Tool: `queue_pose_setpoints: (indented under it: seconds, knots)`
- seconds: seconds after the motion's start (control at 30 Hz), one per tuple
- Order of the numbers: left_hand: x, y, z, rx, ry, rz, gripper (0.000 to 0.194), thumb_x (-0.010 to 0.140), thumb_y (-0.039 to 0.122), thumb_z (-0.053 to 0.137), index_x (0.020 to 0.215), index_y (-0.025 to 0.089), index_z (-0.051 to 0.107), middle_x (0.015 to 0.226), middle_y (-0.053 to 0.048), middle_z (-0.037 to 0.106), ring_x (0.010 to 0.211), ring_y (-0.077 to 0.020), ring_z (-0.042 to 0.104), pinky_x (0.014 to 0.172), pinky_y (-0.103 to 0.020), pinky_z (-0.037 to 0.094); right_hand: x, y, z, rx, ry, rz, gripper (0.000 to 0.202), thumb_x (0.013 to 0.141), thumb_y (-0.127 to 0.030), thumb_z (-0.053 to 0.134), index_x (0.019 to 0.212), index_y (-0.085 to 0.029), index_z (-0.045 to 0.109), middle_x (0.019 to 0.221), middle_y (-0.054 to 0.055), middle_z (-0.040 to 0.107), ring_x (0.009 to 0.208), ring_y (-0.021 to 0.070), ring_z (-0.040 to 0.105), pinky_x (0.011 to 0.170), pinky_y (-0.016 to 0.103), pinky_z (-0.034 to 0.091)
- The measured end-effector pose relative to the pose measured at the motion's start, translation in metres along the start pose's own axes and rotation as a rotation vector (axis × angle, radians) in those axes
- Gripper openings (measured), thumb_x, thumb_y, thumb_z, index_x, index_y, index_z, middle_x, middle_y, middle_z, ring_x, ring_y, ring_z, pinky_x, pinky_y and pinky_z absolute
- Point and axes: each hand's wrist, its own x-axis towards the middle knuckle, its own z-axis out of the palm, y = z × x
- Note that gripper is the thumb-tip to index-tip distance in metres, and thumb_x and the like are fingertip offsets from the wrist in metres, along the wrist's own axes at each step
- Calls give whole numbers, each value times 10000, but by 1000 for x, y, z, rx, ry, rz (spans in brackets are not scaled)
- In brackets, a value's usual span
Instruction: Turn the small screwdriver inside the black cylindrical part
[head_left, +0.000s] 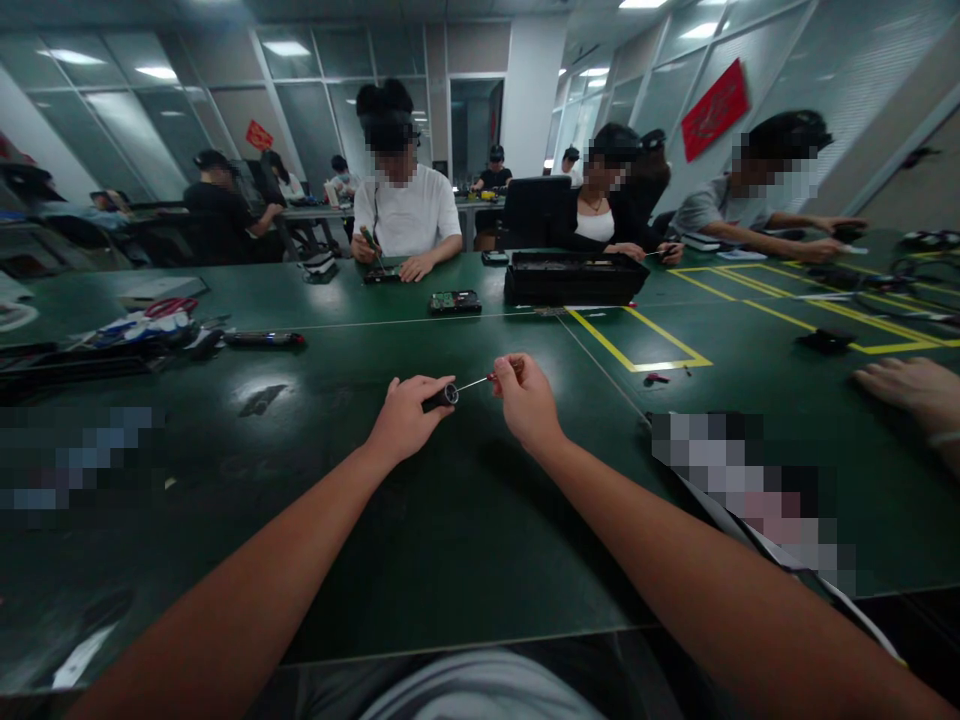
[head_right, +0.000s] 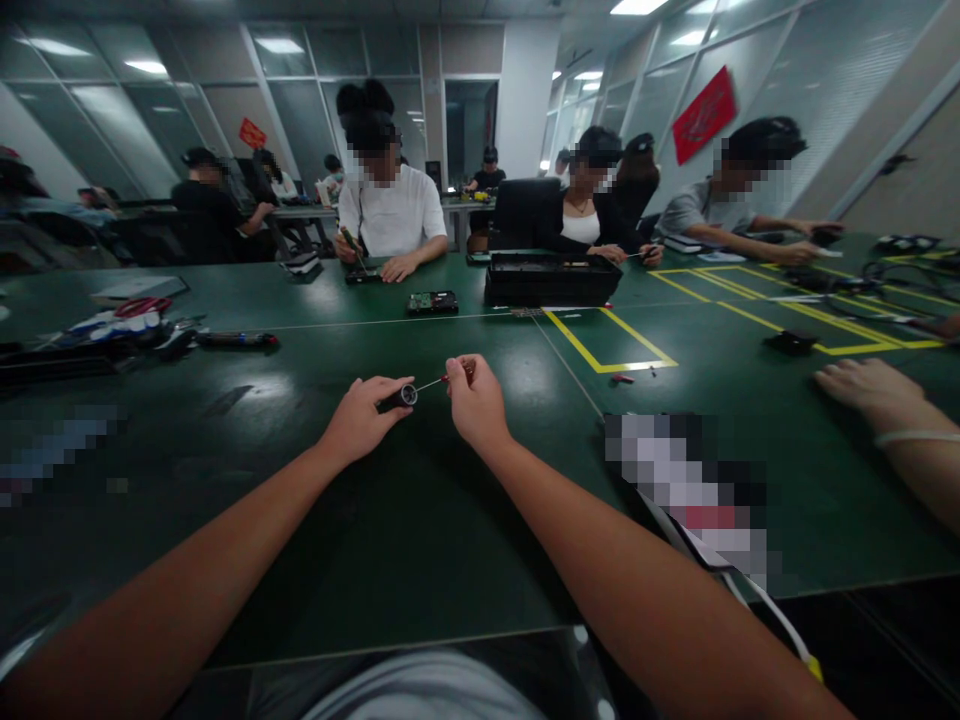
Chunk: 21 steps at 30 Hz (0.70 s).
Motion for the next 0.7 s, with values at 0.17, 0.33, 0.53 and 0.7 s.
queue_pose_setpoints:
  seconds: [0.17, 0.33, 0.53, 0.7]
  knots:
    - [0, 1, -1, 23, 2, 17, 450, 918, 235, 649, 1359, 323, 622, 1257, -63, 671, 1232, -282, 573, 1210, -683, 173, -5, -12, -4, -179, -57, -133, 198, 971, -425, 500, 901, -246, 547, 774, 7, 643, 691, 174, 584, 679, 319, 419]
    - [0, -1, -1, 21, 16, 2, 459, 919, 238, 647, 1370, 318, 614, 1281, -63, 657, 1259, -281, 554, 1218, -675, 158, -6, -22, -9, -250, 48, -211, 177, 991, -397, 471, 917, -247, 527, 799, 19, 636, 721, 187, 584, 692, 331, 410]
    - [0, -1, 0, -28, 24, 5, 459, 909, 235, 666, 1358, 312, 623, 1304, -69, 663, 1258, -283, 567, 1214, -674, 170, -1, -11, -7, -89, 35, -115, 215, 978, -431, 488, 881, -244, 536, 776, 4, 624, 699, 171, 563, 677, 317, 414]
    - [0, 1, 0, -28, 26, 15, 458, 912, 255, 662, 1363, 320, 619, 1309, -64, 665, 1267, -287, 570, 1218, -668, 172, -1, -9, -4, -64, -15, -78, 225, 972, -440, 510, 878, -240, 552, 734, -9, 617, 672, 163, 567, 661, 310, 424]
